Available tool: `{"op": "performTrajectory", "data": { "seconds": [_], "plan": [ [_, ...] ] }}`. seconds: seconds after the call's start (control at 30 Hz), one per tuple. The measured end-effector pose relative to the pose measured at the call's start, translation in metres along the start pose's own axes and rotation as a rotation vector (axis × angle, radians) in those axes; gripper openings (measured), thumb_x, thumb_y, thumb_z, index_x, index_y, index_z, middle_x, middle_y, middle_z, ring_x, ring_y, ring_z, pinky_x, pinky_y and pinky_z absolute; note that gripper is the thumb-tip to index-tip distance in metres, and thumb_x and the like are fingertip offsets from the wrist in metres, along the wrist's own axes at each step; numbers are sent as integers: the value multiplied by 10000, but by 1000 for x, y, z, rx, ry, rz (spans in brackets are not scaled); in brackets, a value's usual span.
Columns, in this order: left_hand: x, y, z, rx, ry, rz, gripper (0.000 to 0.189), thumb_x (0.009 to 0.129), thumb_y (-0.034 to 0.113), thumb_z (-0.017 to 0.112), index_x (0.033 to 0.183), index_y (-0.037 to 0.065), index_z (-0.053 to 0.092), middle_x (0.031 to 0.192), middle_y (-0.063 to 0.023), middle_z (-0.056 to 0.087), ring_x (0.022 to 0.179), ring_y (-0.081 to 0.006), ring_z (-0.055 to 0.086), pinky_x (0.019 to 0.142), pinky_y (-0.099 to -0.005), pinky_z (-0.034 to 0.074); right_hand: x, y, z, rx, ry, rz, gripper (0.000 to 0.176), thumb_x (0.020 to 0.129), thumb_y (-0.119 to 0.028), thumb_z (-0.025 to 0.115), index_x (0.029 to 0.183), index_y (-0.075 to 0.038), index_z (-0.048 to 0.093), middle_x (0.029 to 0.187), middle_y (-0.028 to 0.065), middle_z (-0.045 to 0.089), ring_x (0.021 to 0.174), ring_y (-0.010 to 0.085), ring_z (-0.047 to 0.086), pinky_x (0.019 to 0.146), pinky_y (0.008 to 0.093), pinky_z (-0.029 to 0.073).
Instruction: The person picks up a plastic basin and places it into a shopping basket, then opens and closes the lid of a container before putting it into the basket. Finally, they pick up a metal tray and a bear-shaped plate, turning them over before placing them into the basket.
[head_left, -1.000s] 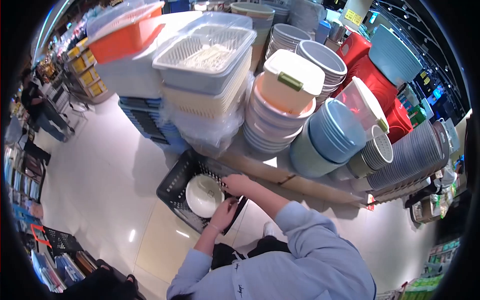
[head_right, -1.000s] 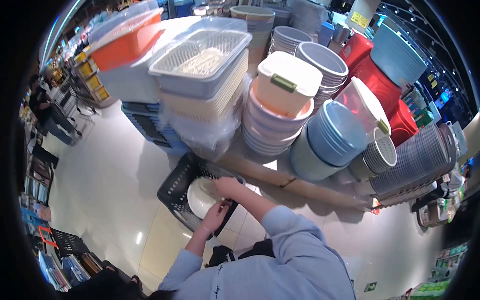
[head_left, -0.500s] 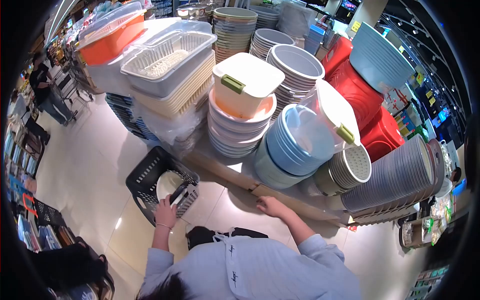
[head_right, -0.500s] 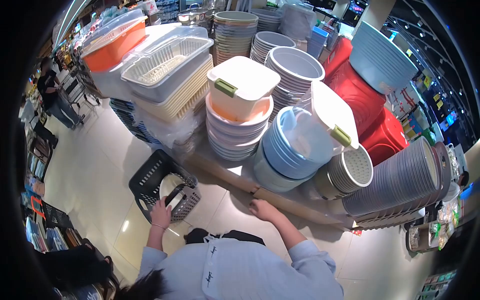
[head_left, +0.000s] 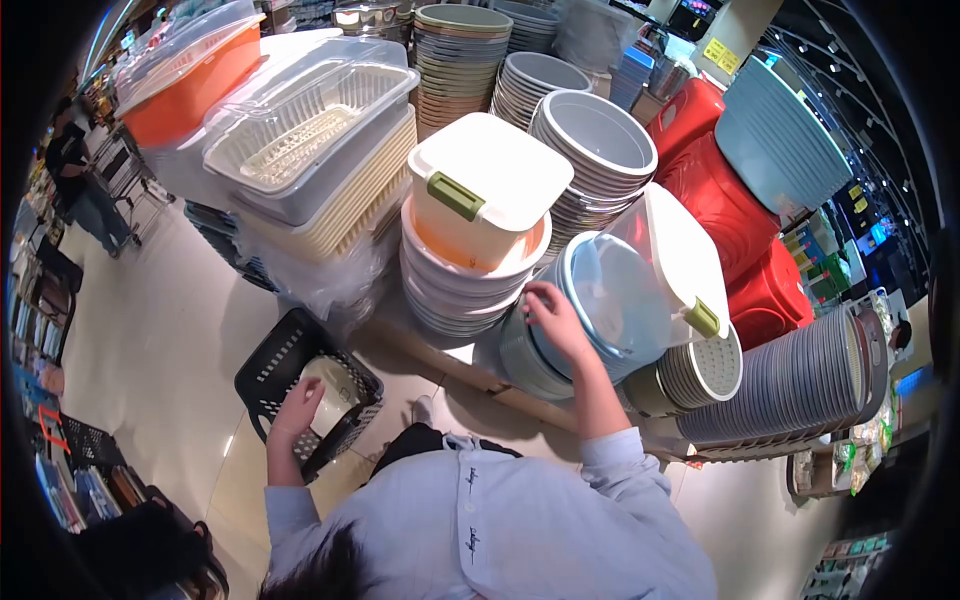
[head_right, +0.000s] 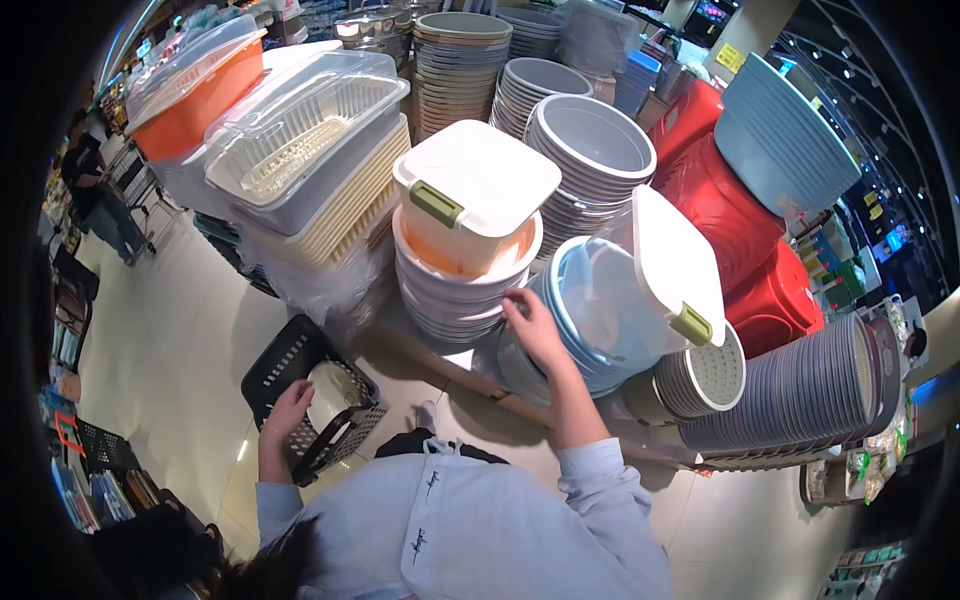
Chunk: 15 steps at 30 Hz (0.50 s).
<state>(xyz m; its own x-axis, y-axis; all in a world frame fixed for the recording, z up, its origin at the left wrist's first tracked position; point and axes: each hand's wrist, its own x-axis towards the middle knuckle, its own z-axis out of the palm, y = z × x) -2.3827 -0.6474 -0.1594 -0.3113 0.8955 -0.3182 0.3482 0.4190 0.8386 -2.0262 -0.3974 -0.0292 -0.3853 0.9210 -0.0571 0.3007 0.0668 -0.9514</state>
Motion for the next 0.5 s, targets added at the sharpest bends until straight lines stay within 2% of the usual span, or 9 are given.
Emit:
{"op": "performTrajectory", "data": {
  "seconds": [0.03, 0.13, 0.17, 0.33, 0.4, 0.43, 0.5],
  "plan": [
    [16, 32, -1, -63, 13, 74, 345, 858, 253, 493, 1083, -8, 495, 993, -140, 578, 924, -204, 554, 807, -289, 422, 12, -7, -2, 25, 52, 18, 276, 860, -172, 509, 1070, 3, 474, 955, 66, 543, 768, 102, 530, 616, 228, 438],
    [80, 71, 3, -214, -74, 235, 311, 855, 193, 508, 1100, 3, 482, 964, -108, 574, 843, -150, 552, 761, -260, 435, 47, -16, -1, 109, 221, 25, 312, 861, -213, 514, 1083, 0, 465, 981, 78, 530, 782, 114, 538, 610, 236, 444],
    [99, 86, 5, -242, -97, 280, 311, 857, 183, 505, 1111, 6, 473, 968, -98, 569, 817, -139, 549, 747, -256, 438, 55, -22, 0, 87, 251, 31, 380, 857, -238, 521, 1128, 10, 425, 1023, 97, 514, 796, 131, 545, 609, 237, 451],
    [187, 150, 20, -492, -152, 335, 403, 854, 173, 515, 1189, -4, 379, 1034, -88, 530, 802, -130, 542, 740, -254, 439, 89, -23, 15, 117, 340, 66, 514, 844, -271, 540, 1186, 58, 343, 1103, 141, 467, 830, 167, 555, 630, 232, 469],
    [212, 177, 29, -578, -34, 413, 505, 823, 215, 569, 1199, -32, 340, 1081, -123, 493, 848, -159, 531, 762, -269, 437, 91, -28, 27, 114, 378, 33, 501, 850, -272, 529, 1190, 45, 345, 1074, 123, 468, 842, 141, 529, 691, 257, 470],
    [227, 187, 34, -577, -47, 409, 505, 823, 215, 569, 1199, -32, 340, 1081, -123, 493, 848, -159, 531, 762, -269, 437, 92, -27, 28, 105, 393, 23, 515, 843, -270, 541, 1195, 46, 337, 1082, 131, 468, 854, 142, 526, 684, 252, 472],
    [254, 204, 43, -437, 183, 447, 622, 776, 270, 628, 1203, -54, 313, 1115, -177, 450, 895, -200, 512, 782, -289, 432, 96, -25, 28, 100, 416, 41, 518, 838, -274, 549, 1191, 45, 342, 1088, 130, 467, 870, 144, 523, 691, 253, 469]
  ]
}}
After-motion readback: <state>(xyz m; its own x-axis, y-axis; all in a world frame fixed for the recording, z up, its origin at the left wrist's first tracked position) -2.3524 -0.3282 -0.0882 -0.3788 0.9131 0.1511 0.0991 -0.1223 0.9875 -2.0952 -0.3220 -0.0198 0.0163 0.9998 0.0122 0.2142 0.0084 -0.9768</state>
